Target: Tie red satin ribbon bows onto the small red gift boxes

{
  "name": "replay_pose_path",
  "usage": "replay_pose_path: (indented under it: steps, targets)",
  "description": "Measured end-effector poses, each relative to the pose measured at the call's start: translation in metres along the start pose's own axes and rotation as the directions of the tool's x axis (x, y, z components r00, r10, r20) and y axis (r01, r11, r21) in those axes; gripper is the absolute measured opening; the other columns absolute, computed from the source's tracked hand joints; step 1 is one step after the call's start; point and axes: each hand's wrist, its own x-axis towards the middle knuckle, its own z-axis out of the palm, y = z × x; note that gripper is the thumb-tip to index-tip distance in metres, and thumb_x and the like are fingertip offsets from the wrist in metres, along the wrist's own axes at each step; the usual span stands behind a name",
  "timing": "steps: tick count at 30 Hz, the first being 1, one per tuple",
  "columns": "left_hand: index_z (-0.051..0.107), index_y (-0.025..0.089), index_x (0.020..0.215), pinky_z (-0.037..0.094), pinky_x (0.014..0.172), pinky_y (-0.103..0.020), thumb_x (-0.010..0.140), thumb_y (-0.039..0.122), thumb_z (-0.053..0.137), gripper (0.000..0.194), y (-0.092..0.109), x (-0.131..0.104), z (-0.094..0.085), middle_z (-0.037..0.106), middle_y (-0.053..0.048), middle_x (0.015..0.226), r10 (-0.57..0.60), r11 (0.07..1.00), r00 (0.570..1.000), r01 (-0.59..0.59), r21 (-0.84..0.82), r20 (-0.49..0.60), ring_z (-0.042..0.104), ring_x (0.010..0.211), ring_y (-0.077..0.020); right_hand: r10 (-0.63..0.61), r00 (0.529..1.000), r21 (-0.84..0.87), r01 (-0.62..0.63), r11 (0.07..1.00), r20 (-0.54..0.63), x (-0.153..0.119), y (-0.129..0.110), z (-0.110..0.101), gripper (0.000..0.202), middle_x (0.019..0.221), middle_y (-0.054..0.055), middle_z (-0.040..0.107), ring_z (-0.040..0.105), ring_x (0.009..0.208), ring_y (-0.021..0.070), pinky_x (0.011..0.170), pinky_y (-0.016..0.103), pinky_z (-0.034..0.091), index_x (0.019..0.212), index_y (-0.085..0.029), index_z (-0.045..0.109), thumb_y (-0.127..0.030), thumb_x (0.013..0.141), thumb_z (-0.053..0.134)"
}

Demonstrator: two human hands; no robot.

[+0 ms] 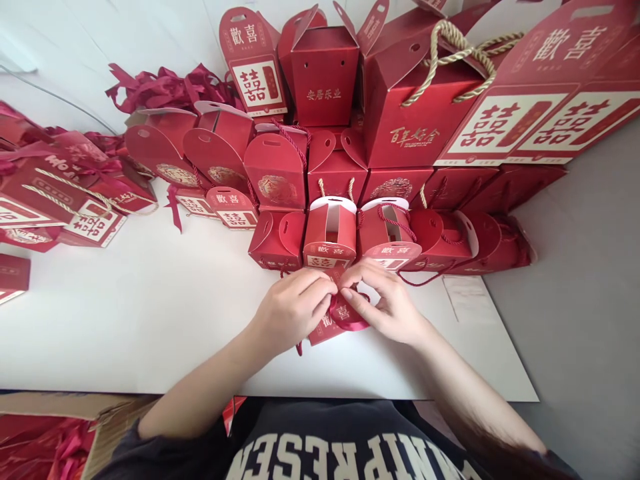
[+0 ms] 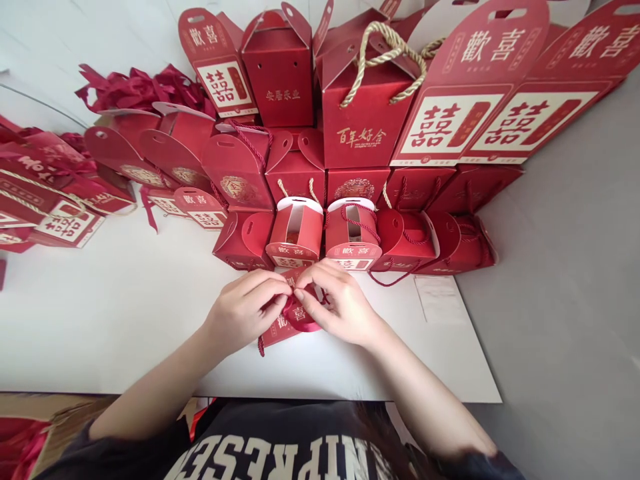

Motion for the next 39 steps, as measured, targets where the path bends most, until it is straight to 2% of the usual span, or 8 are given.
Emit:
replay_pose_path:
  steps: [5, 12, 17, 22, 26, 30, 34, 39]
  targets:
    - [0.063, 0.021, 0.088, 0.055, 0.079, -0.025, 0.087, 0.009, 0.056, 0.014, -0.015, -0.005, 0.008, 0.069, -0.003, 0.089, 0.025, 0.992, 0.995, -0.036, -0.118, -0.096, 0.067, 0.085, -0.0135, 0.146, 0.989, 0.039, -0.146, 0.988, 0.001, 0.0, 0.001, -0.002, 0.01, 0.127, 0.009, 0.059, 0.052, 0.123, 0.0268, 0.104, 0.049, 0.041, 0.098, -0.024, 0.069, -0.028, 0.091, 0.062]
    - [0.06, 0.021, 0.093, 0.054, 0.081, -0.026, 0.086, 0.007, 0.057, 0.016, -0.016, -0.004, 0.01, 0.068, -0.003, 0.093, 0.029, 0.981, 0.998, -0.038, -0.189, -0.053, 0.066, 0.09, -0.014, 0.317, 0.948, 0.227, -0.311, 0.923, 0.009, -0.001, 0.004, 0.001, 0.007, 0.131, 0.006, 0.061, 0.055, 0.125, 0.025, 0.108, 0.049, 0.039, 0.09, -0.027, 0.076, -0.029, 0.084, 0.073]
    - [0.06, 0.018, 0.093, 0.05, 0.082, -0.033, 0.083, 0.016, 0.064, 0.01, -0.01, 0.009, -0.019, 0.064, -0.006, 0.094, -0.138, 0.967, 0.988, 0.15, -0.205, 0.074, 0.06, 0.092, -0.0188, 0.336, 0.942, 0.326, -0.322, 0.889, 0.014, -0.002, 0.007, 0.004, 0.006, 0.128, 0.006, 0.064, 0.057, 0.124, 0.0243, 0.107, 0.047, 0.041, 0.087, -0.028, 0.077, -0.03, 0.083, 0.074]
    - [0.064, 0.019, 0.07, 0.042, 0.062, -0.025, 0.088, 0.031, 0.062, 0.022, -0.01, 0.008, -0.044, 0.058, 0.0, 0.065, -0.334, 0.899, 0.892, 0.398, -0.182, 0.305, 0.052, 0.064, -0.012, 0.329, 0.944, 0.325, -0.322, 0.89, 0.033, -0.002, 0.009, 0.003, 0.008, 0.132, 0.005, 0.062, 0.056, 0.125, 0.0237, 0.108, 0.045, 0.04, 0.089, -0.027, 0.077, -0.031, 0.083, 0.074]
    - [0.071, 0.02, 0.078, 0.039, 0.056, -0.024, 0.089, 0.042, 0.06, 0.027, -0.009, 0.006, -0.041, 0.062, 0.001, 0.064, -0.505, 0.781, 0.779, 0.596, -0.187, 0.372, 0.049, 0.057, -0.0104, 0.334, 0.941, 0.294, -0.333, 0.896, 0.047, -0.001, 0.006, 0.002, 0.007, 0.133, 0.005, 0.061, 0.056, 0.125, 0.0232, 0.108, 0.043, 0.04, 0.089, -0.027, 0.077, -0.03, 0.084, 0.073]
    - [0.072, 0.019, 0.082, 0.039, 0.053, -0.021, 0.087, 0.044, 0.062, 0.027, -0.008, 0.008, -0.035, 0.064, 0.002, 0.065, -0.554, 0.616, 0.685, 0.72, -0.321, 0.474, 0.05, 0.057, -0.0096, 0.322, 0.945, 0.265, -0.325, 0.908, 0.055, 0.0, 0.003, 0.002, 0.006, 0.13, 0.005, 0.062, 0.056, 0.125, 0.0231, 0.108, 0.041, 0.04, 0.086, -0.026, 0.076, -0.03, 0.084, 0.073]
    - [0.069, 0.018, 0.077, 0.037, 0.051, -0.02, 0.085, 0.039, 0.065, 0.023, -0.011, 0.008, -0.036, 0.06, 0.003, 0.063, -0.541, 0.541, 0.656, 0.751, -0.379, 0.526, 0.047, 0.056, -0.0082, 0.33, 0.942, 0.278, -0.335, 0.9, 0.066, 0.0, 0.0, -0.001, 0.005, 0.13, 0.004, 0.061, 0.055, 0.125, 0.0228, 0.109, 0.041, 0.038, 0.082, -0.025, 0.073, -0.028, 0.085, 0.071]
    - [0.066, 0.017, 0.074, 0.034, 0.051, -0.021, 0.084, 0.033, 0.065, 0.019, -0.015, 0.006, -0.04, 0.059, 0.003, 0.063, -0.486, 0.579, 0.667, 0.73, -0.364, 0.565, 0.044, 0.056, -0.0078, 0.366, 0.926, 0.295, -0.375, 0.879, 0.087, -0.002, -0.001, -0.009, 0.009, 0.13, 0.006, 0.062, 0.055, 0.125, 0.024, 0.107, 0.044, 0.038, 0.079, -0.022, 0.066, -0.024, 0.088, 0.065]
